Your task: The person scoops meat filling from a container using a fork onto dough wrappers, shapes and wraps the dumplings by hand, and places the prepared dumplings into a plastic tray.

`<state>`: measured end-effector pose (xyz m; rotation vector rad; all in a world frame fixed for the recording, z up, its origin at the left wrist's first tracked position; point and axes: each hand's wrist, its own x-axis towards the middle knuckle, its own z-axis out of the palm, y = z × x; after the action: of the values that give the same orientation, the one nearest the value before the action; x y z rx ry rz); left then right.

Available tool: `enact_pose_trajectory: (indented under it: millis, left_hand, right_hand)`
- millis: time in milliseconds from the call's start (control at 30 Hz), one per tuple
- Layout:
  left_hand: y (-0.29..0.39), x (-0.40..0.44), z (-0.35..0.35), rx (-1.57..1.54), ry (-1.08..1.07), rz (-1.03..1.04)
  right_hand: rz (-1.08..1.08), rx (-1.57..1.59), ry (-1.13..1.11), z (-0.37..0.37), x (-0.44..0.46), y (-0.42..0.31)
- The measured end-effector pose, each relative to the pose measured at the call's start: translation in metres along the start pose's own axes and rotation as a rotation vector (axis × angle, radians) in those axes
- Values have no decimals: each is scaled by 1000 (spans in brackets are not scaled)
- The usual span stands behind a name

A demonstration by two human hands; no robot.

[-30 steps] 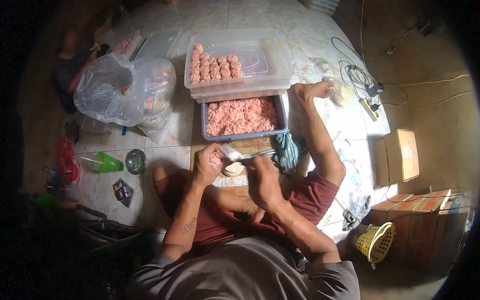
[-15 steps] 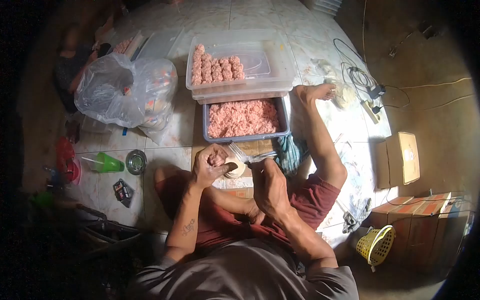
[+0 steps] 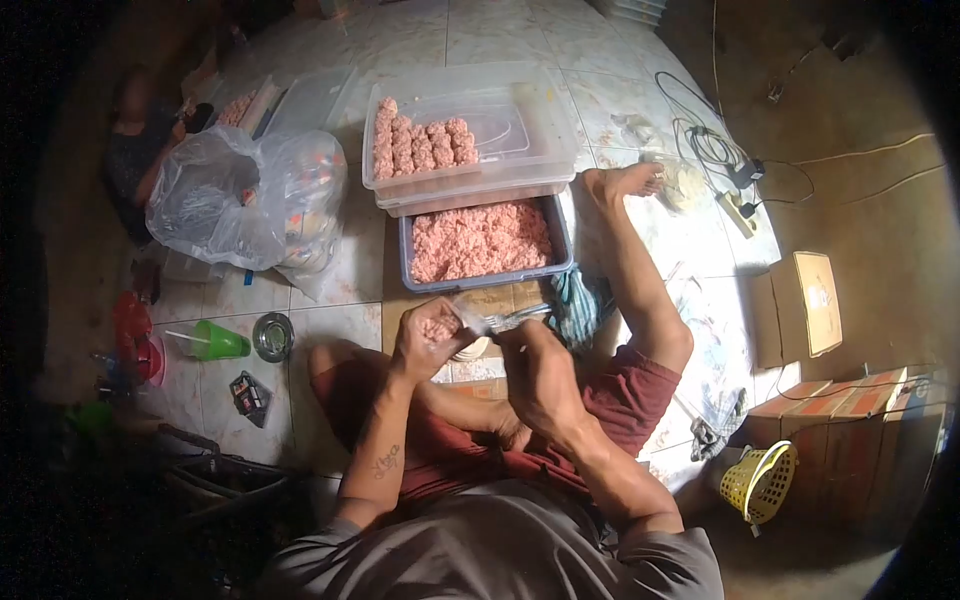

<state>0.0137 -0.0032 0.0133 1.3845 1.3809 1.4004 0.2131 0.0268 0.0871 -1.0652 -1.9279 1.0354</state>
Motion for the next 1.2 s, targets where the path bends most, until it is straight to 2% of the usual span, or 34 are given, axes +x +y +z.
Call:
enact_pose_trajectory:
  millis: [67,133,200,233,267,333,467,500,533,600,633,667,700,733,800,867,900,933,1000,1033,1067,1133,1200]
  left_hand:
    - [0,0,10,18,46,-46]
    - [0,10,8,46,107,-62]
    - [4,6,2,40,75,173]
    - [6,5,6,-9,23,82]
    - [3,3,8,-13,21,81]
    - [-4,8,8,348,66,106]
    - [10,8,13,119,52,-185]
    - [6,11,16,135,85,73]
    - [2,8,14,134,86,77]
    - [3,2,1,-100,23,-11]
    - [2,1,-7,105,-16,8]
    - [-3,4,-5,106,-17,4]
    - [-11,5,1,249,-15,-24]
    - [-18,7,8,392,-11,-45]
    - [-3,10,7,327,2,-88]
    - [-13,-1,-4,-42,51,117]
    - [-14,-3,-10,-36,-86,51]
    - [-19,-5,-7,-40,-93,44]
    - [-26,1,2,307,-165,-74]
    - [-19,-1,4,190,-68,-202]
    - [-25,-2,3,191,-63,-194]
    - [-45,-7,-2,104,75,-30]
    - [-58,-7,1,-194,55,-119]
  right_hand:
    - [-6,-37,-152,9,2,10]
    - [-33,-54,-155,-3,8,3]
    - [94,63,-52,-11,2,-11]
    - [135,31,-142,-6,1,4]
    - [66,-43,-231,-5,4,6]
    - [73,-69,-235,-14,9,1]
    - [142,38,-145,-19,6,-6]
    - [134,-11,-202,-17,7,2]
    - [124,-59,-260,-14,8,8]
    - [79,24,-208,-16,8,4]
    - [117,59,-150,-17,6,0]
    - [158,92,-92,-17,5,-5]
    - [192,94,-211,-10,5,10]
    - [59,-43,-262,-1,5,26]
    - [72,-42,-198,-5,3,14]
    - [148,44,-150,-12,2,-1]
    - [230,136,-89,-13,0,-4]
    - [240,135,-86,-7,-3,4]
    - [40,-65,-262,7,5,29]
    - [57,-94,-273,4,13,36]
    - [-18,-78,-191,1,24,43]
    - [-297,-244,27,-3,56,68]
    - [-240,-442,19,-5,102,98]
